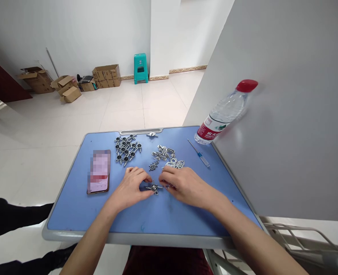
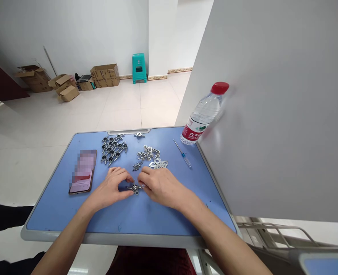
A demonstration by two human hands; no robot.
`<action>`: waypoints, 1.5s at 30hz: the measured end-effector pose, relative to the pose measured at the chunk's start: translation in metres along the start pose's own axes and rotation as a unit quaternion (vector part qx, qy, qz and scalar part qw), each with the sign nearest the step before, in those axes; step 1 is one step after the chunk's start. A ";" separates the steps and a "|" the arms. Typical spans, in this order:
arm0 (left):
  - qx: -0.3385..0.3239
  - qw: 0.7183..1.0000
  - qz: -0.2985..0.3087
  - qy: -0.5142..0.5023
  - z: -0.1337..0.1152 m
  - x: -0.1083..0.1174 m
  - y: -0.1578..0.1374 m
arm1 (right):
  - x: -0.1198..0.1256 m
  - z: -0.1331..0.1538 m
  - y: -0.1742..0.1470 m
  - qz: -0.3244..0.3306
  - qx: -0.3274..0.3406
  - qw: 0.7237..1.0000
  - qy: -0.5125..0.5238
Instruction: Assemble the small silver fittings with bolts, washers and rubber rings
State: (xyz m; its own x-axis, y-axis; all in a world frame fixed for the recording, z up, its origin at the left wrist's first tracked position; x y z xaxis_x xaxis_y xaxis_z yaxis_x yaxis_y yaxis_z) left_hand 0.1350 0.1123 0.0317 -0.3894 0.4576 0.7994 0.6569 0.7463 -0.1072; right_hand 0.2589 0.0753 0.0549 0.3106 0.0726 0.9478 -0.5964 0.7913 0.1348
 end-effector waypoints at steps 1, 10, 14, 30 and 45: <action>-0.002 1.000 -0.001 -0.003 0.000 0.000 0.000 | 0.002 -0.004 -0.001 -0.005 -0.015 1.000 -0.002; -0.023 0.999 -0.022 0.003 -0.002 0.000 0.001 | 0.015 -0.045 -0.008 0.001 -0.172 0.985 -0.015; -0.016 1.000 -0.010 0.002 -0.001 0.001 0.001 | 0.018 -0.061 -0.014 0.022 -0.213 0.977 -0.009; -0.023 1.000 -0.006 0.003 0.003 0.002 0.000 | 0.006 -0.061 -0.011 0.042 -0.250 0.967 0.005; -0.012 1.000 -0.006 -0.002 0.002 0.005 -0.001 | -0.007 -0.064 -0.002 -0.011 -0.259 0.963 0.069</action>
State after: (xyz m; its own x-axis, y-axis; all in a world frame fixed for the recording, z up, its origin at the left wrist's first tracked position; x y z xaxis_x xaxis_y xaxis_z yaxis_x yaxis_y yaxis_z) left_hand 0.1314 0.1143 0.0347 -0.4005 0.4511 0.7976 0.6672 0.7402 -0.0836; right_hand 0.3051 0.1118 0.0299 0.4354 0.1042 0.8942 -0.1506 0.9877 -0.0418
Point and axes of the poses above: each hand's wrist, its own y-axis towards the middle knuckle, its own x-axis out of the back of the hand, z = x × y, the point moved 7 cm from there along y, towards the middle knuckle, and after that the axes turned 7 degrees about x, right-handed, at the moved point
